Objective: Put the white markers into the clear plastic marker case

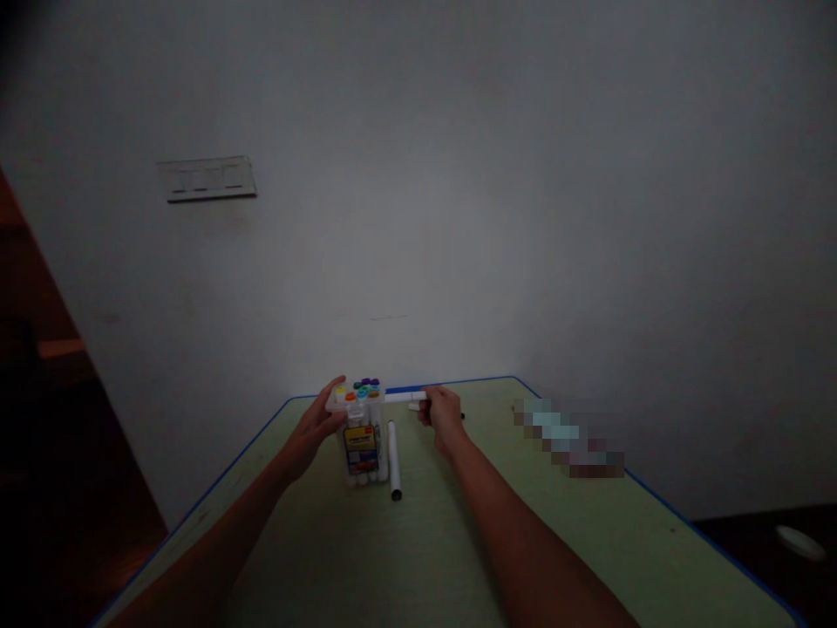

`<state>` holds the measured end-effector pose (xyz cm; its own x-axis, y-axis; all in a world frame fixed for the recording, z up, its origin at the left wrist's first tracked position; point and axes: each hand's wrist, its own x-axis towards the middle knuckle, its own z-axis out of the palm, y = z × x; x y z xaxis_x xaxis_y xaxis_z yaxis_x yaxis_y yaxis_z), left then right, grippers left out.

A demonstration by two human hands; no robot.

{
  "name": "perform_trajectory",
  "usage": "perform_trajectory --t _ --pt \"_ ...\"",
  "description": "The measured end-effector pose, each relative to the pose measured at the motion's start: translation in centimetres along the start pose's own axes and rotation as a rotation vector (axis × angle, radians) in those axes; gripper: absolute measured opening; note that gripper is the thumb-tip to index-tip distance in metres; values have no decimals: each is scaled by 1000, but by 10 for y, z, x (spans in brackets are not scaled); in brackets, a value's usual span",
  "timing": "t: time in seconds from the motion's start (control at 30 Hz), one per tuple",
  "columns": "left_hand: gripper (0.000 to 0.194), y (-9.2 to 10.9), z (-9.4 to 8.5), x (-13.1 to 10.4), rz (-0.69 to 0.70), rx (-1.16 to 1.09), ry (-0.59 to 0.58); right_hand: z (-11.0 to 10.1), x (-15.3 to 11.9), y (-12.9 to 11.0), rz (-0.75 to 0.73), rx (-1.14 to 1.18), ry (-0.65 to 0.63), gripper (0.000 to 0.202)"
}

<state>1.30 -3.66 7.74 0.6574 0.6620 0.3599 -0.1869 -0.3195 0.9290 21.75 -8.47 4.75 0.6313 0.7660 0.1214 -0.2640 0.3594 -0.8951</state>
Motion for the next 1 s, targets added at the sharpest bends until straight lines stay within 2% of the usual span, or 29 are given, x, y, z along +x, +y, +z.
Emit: perform_trajectory --t 1.0 --pt "83 -6 1 0 -14 -37 -4 0 -1 -1 -9 -30 4 8"
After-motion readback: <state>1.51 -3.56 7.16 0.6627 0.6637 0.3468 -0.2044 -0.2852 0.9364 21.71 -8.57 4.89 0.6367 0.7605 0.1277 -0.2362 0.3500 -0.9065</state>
